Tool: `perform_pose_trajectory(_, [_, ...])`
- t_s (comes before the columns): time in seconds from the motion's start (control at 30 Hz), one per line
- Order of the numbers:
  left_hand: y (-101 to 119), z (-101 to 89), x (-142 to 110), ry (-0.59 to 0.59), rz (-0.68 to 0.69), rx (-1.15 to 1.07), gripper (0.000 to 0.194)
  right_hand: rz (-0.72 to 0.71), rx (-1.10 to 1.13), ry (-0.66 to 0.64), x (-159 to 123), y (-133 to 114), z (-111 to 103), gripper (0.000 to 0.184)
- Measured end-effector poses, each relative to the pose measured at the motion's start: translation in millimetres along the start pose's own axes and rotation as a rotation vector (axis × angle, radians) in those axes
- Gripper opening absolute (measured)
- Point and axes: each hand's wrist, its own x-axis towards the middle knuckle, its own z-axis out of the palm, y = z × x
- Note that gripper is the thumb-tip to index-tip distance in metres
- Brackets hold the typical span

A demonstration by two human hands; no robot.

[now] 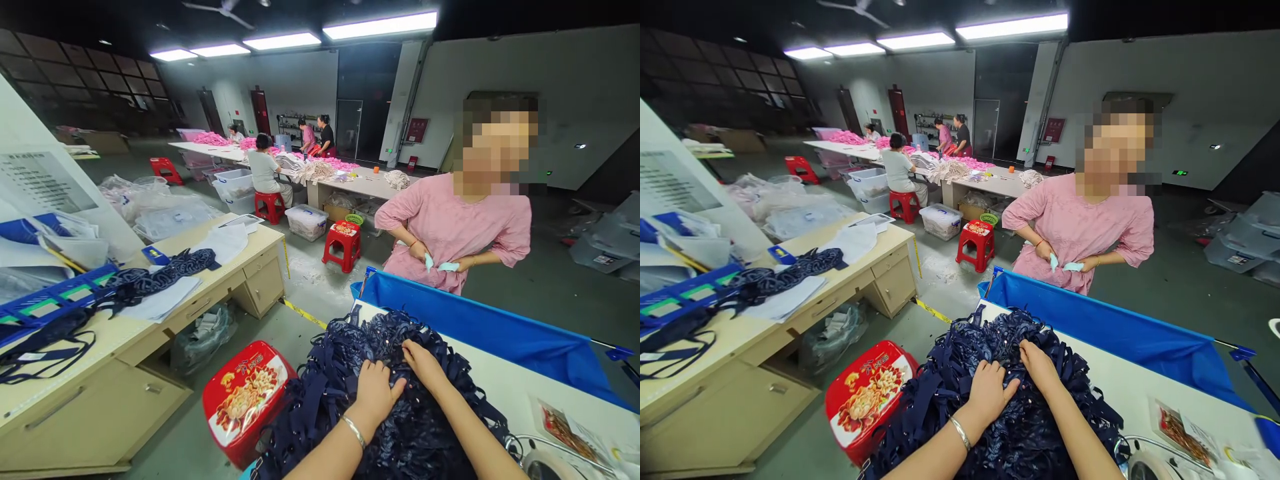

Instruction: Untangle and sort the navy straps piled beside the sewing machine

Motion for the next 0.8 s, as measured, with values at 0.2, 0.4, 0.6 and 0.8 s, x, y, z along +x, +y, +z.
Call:
perform_pose_trajectory(0.2, [1,0.7,1,-0.016,-0.001,-0.014,0.043,-0.055,0.111,0.023,5,-12,6,0.019])
perform_pose_trajectory(0.4, [2,1.9,0,-0.034,0.007,-0.032,0.044,-0.009,0.243,0.211,36,-19,1,0.046])
perform_pose_trajectory(0.6, [-1,8.9,-2,-0.012,-0.126,-0.057,0.054,-0.045,0.108,0.109,30,-19,10,0.034])
perform_pose_trajectory(0.8, [-3,2.8,4,-0.11,-0.195,-0.201,0.064,-0.009,-0.011,-0.037,-2,-1,10,0.03])
